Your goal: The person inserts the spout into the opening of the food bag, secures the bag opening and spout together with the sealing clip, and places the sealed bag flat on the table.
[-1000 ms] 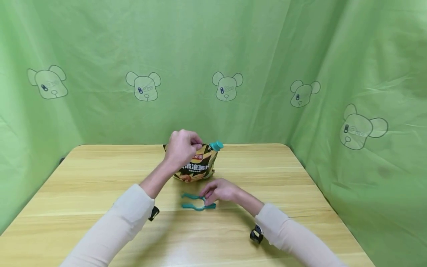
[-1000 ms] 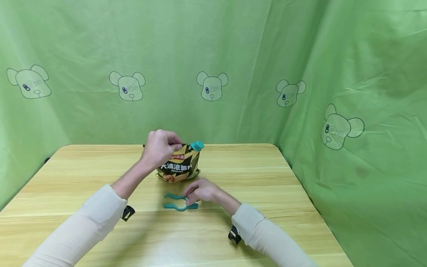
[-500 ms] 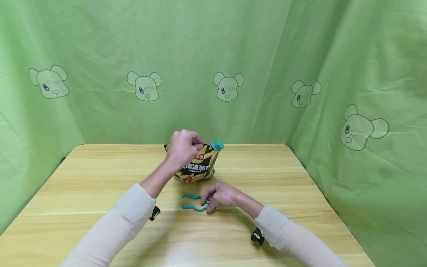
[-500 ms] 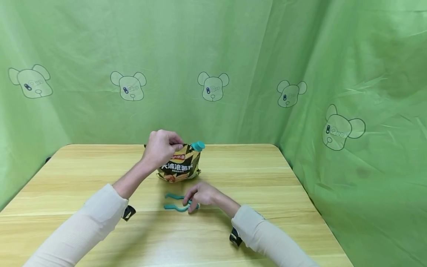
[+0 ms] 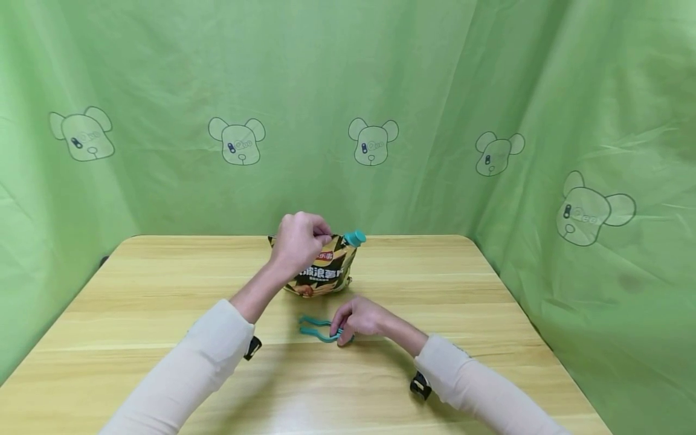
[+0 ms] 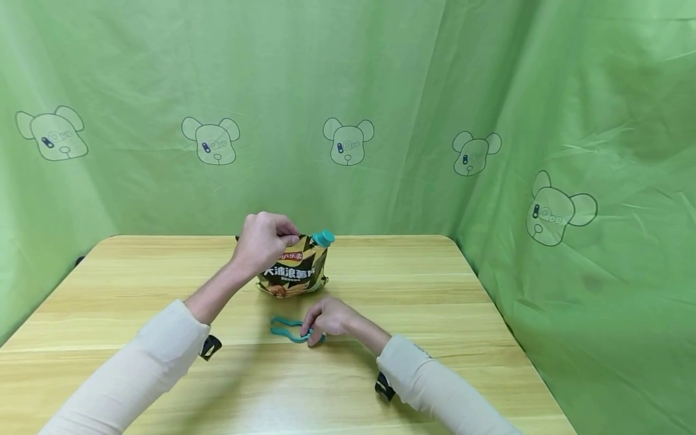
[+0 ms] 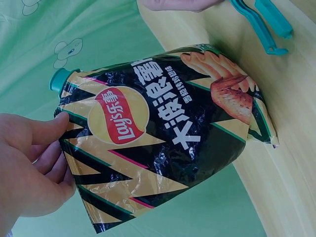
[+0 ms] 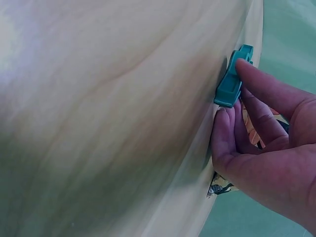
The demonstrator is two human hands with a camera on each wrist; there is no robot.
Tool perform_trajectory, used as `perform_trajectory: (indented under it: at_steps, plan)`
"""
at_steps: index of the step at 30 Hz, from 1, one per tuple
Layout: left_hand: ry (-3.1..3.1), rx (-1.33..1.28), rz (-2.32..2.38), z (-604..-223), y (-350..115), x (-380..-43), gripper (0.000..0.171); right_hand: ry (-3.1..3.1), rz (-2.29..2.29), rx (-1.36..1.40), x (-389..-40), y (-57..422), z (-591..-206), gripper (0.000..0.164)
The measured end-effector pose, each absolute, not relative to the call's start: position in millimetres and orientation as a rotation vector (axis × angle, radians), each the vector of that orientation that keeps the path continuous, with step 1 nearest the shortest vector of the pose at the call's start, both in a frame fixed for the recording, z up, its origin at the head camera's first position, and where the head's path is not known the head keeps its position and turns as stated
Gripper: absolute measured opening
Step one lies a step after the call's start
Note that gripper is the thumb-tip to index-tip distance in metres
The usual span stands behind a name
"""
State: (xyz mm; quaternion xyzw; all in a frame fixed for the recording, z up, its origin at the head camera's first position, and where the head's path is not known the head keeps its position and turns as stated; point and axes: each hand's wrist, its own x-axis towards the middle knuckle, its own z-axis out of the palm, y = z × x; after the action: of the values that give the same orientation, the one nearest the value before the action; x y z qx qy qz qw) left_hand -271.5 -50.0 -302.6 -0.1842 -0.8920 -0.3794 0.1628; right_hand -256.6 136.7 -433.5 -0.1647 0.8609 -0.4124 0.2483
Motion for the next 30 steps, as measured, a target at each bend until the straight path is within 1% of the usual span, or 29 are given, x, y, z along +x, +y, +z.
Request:
perform_trajectory:
  at_steps: [15,20,30]
  plan:
    - [-2.539,-0.521,-1.085,-302.2,-49.5,-271.1,0.005,2.352,-1.111,-0.398,-256.9,137.2,-430.8,0.016]
    - [-2.534,-0.53,-1.085,-301.8,-49.8,-271.0,0.005,2.353,-1.123,-0.381,-257.9,140.6,-428.9,0.016]
    - [-2.544,-0.529,-1.077,-302.2,-50.4,-272.6,0.006,2.366,-1.187,-0.372,-267.7,156.4,-410.1,0.018]
